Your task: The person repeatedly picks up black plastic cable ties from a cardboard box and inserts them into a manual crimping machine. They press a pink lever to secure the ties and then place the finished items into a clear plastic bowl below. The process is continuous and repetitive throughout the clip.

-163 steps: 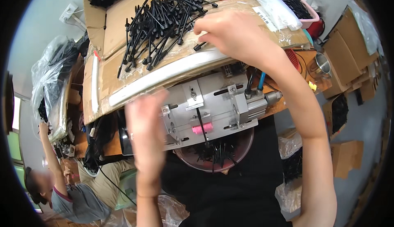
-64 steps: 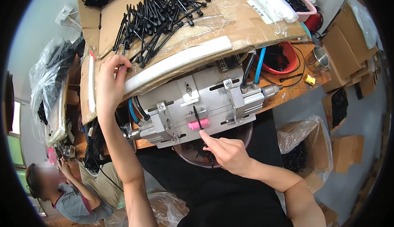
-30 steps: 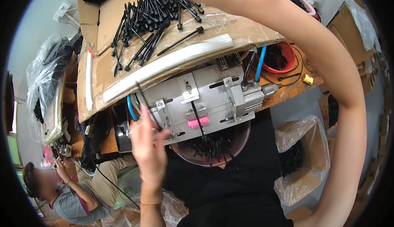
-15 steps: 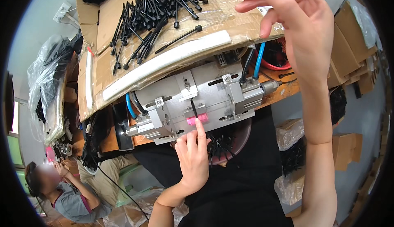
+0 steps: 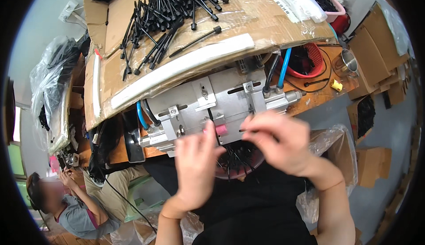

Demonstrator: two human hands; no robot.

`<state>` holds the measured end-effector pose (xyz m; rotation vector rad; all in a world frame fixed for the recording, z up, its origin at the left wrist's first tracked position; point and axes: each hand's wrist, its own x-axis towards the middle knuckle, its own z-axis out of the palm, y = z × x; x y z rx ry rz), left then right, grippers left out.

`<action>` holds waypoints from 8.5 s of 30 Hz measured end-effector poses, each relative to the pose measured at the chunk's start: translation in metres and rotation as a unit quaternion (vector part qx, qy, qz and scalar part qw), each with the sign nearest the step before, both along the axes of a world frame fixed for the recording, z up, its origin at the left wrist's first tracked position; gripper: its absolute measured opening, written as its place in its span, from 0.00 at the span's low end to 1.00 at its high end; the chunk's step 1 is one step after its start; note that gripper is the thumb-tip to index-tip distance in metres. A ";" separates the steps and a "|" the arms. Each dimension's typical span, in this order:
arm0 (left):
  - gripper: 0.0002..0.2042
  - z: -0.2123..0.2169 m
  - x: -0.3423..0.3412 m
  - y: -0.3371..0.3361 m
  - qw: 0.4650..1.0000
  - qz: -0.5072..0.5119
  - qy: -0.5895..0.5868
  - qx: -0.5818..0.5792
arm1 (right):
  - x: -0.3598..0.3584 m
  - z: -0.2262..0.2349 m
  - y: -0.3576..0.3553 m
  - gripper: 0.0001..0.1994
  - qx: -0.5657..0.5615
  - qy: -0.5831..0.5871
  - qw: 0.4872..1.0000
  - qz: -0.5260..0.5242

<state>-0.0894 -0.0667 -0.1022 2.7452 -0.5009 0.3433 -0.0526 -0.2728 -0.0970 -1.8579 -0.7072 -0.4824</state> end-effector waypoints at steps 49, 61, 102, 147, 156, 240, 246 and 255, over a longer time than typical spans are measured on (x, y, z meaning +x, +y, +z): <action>0.12 0.069 0.166 0.084 0.985 -0.012 0.065 -0.163 | -0.037 -0.061 0.045 0.31 -0.167 0.015 0.986 -0.018; 0.26 0.066 0.116 0.092 0.980 -0.015 -0.082 -0.179 | 0.011 -0.005 0.038 0.26 -0.269 -0.107 0.957 -0.014; 0.11 0.082 0.128 0.072 0.988 -0.024 -0.095 -0.118 | -0.022 -0.034 0.037 0.27 -0.240 0.031 0.970 0.014; 0.18 0.076 0.102 0.060 0.988 -0.036 -0.055 -0.141 | -0.034 -0.055 0.048 0.33 -0.221 0.037 0.975 -0.005; 0.29 -0.020 -0.025 -0.001 0.999 0.006 -0.034 -0.021 | 0.103 0.056 0.036 0.17 -0.239 -0.150 0.930 -0.237; 0.15 -0.056 -0.034 -0.062 0.879 -0.188 0.242 -0.365 | -0.065 -0.016 -0.037 0.08 0.022 0.188 0.980 -0.062; 0.34 -0.216 -0.043 -0.029 0.942 -0.286 0.114 0.136 | 0.034 -0.036 -0.121 0.06 -0.211 -0.019 0.902 -0.375; 0.22 -0.299 0.096 0.044 0.995 0.064 -0.004 0.077 | 0.123 -0.051 -0.141 0.09 -0.373 0.031 0.835 -0.403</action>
